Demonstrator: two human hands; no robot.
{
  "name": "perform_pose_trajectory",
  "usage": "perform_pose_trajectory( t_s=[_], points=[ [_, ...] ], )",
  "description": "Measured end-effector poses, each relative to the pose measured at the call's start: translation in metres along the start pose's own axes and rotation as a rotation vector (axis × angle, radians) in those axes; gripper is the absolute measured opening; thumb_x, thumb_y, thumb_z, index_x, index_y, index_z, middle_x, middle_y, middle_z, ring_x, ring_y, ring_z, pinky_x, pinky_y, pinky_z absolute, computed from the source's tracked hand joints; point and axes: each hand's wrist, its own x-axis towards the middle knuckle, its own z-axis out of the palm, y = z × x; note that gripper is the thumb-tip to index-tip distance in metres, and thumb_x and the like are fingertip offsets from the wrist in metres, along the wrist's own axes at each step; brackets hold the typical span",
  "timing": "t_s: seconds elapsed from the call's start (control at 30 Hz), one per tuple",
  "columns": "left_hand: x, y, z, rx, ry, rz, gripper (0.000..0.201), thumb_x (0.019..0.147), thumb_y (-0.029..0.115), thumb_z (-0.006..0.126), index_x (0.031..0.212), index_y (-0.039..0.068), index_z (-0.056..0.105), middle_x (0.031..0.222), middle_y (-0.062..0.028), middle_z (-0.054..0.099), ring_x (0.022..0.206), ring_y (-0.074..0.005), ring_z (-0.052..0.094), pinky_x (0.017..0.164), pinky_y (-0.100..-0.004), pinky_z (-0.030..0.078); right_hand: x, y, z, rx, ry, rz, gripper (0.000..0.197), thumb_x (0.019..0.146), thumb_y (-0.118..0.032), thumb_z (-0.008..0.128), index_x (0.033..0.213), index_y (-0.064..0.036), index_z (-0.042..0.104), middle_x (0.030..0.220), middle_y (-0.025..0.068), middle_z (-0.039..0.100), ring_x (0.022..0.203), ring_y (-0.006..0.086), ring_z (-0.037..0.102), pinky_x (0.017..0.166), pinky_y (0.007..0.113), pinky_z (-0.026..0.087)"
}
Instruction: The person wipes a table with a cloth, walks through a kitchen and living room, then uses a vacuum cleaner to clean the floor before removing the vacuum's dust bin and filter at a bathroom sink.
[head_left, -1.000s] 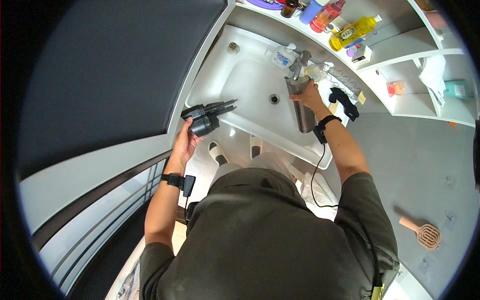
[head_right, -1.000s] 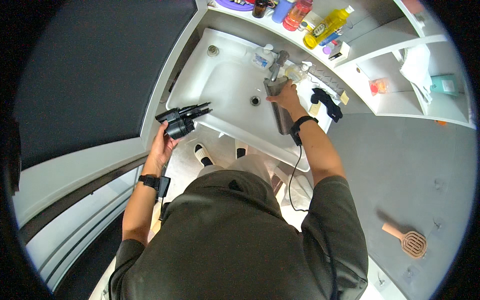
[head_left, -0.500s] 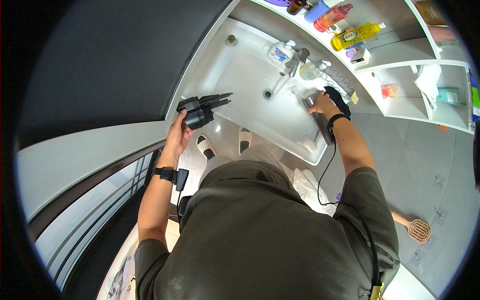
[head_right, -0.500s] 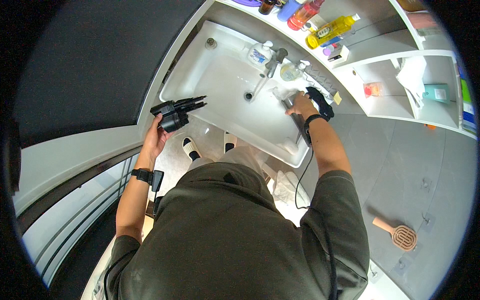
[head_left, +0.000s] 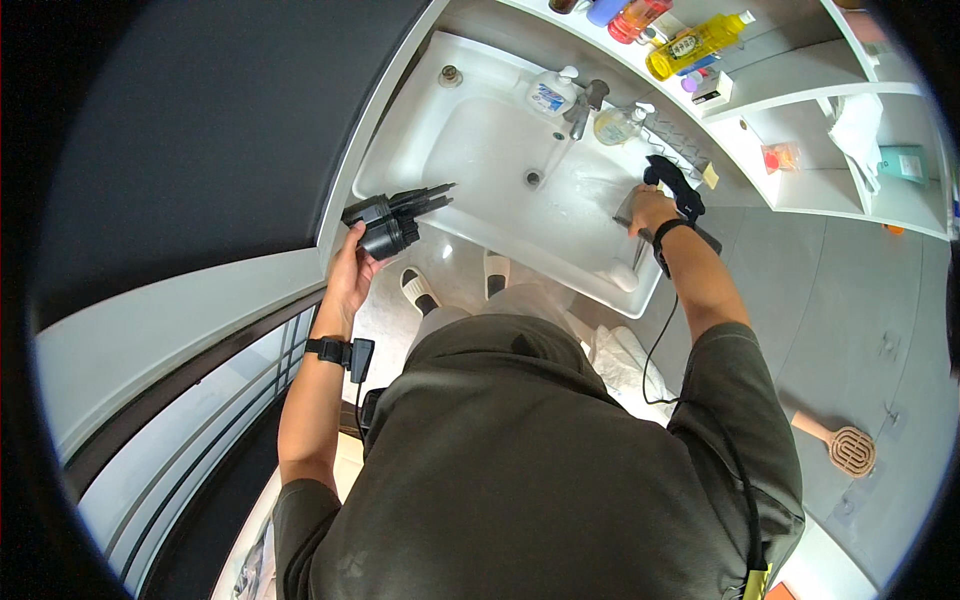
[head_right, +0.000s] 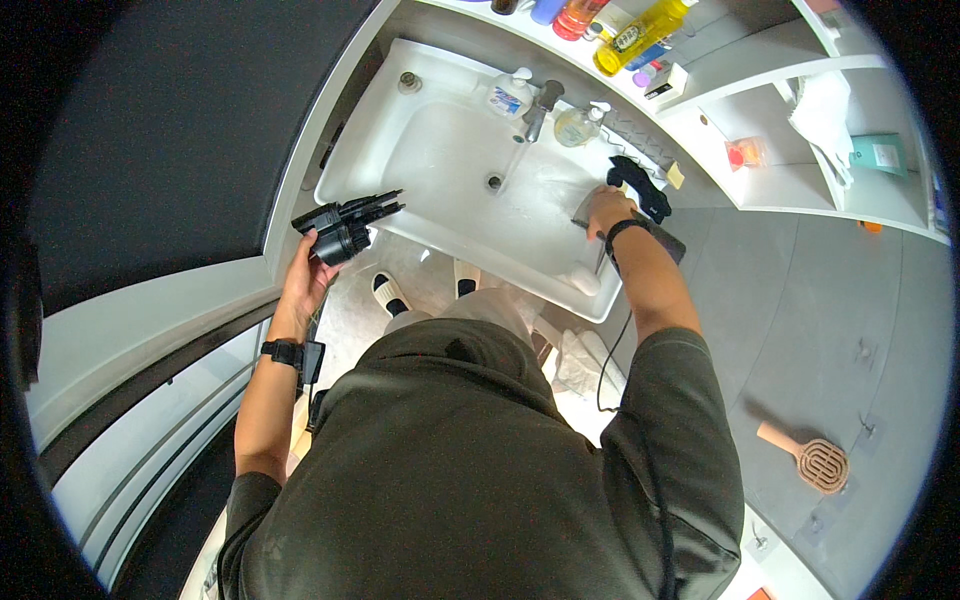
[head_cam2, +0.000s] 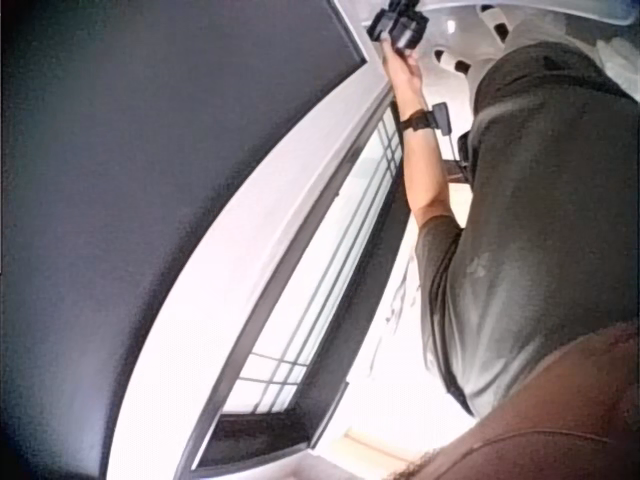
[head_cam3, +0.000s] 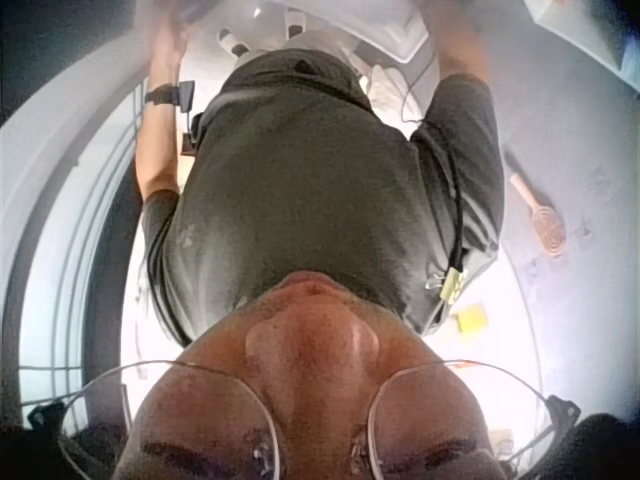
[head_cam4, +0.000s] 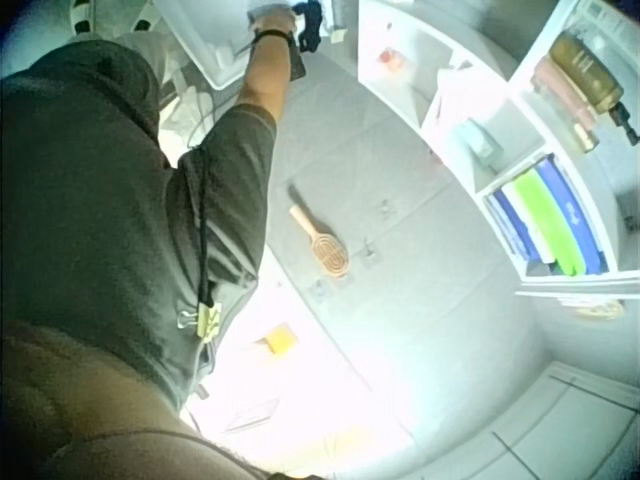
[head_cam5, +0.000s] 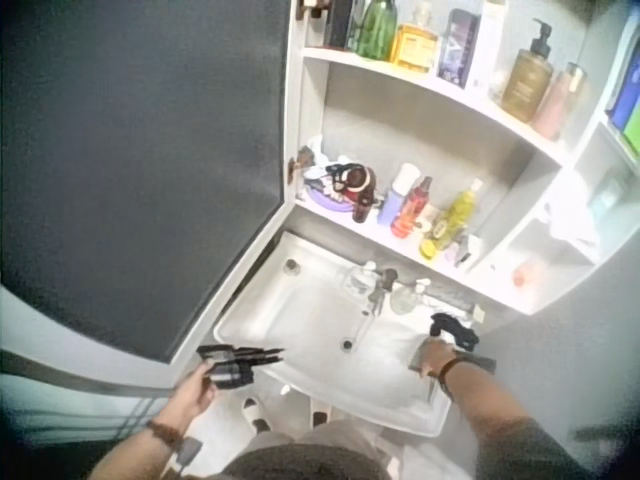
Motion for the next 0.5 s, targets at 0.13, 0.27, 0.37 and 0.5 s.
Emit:
perform_pose_trajectory(
  t_s=[0.13, 0.27, 0.37, 0.5],
  points=[
    [0.000, 0.002, 0.005, 0.001, -0.050, -0.004, 0.047, 0.097, 0.034, 0.064, 0.123, -0.005, 0.056, 0.114, -0.0173, 0.068, 0.100, -0.0249, 0.071, 0.087, -0.0371, 0.061, 0.001, -0.009, 0.008, -0.236, 0.006, -0.009, 0.122, 0.054, -0.033, 0.098, 0.151, -0.0007, 0.031, 0.146, 0.0152, 0.046, 0.131, 0.0351, 0.050, 0.095, 0.061, 0.048],
    [0.000, 0.000, 0.001, -0.011, -0.073, -0.010, 0.048, 0.097, 0.034, 0.064, 0.124, -0.005, 0.055, 0.116, -0.0179, 0.068, 0.102, -0.0258, 0.071, 0.089, -0.0385, 0.061, -0.010, -0.028, 0.003, -0.374, 0.018, -0.002, 0.123, 0.049, -0.032, 0.099, 0.148, -0.0049, 0.031, 0.141, 0.0131, 0.046, 0.130, 0.0347, 0.047, 0.095, 0.063, 0.044],
    [-0.003, 0.001, 0.004, 0.016, -0.060, -0.012, 0.048, 0.097, 0.034, 0.064, 0.125, -0.004, 0.055, 0.115, -0.0173, 0.068, 0.101, -0.0251, 0.071, 0.088, -0.0377, 0.061, -0.015, -0.032, 0.000, -0.436, 0.055, -0.030, 0.120, 0.052, -0.029, 0.098, 0.148, -0.0036, 0.031, 0.140, 0.0144, 0.045, 0.128, 0.0363, 0.047, 0.095, 0.062, 0.042],
    [0.008, -0.003, -0.007, 0.024, -0.095, -0.032, 0.048, 0.097, 0.035, 0.064, 0.125, -0.004, 0.055, 0.115, -0.0165, 0.068, 0.099, -0.0239, 0.071, 0.086, -0.0360, 0.062, -0.016, -0.029, 0.001, -0.342, 0.157, 0.016, 0.115, 0.057, -0.027, 0.094, 0.148, -0.0012, 0.028, 0.140, 0.0173, 0.045, 0.128, 0.0370, 0.045, 0.097, 0.063, 0.039]
  ],
)
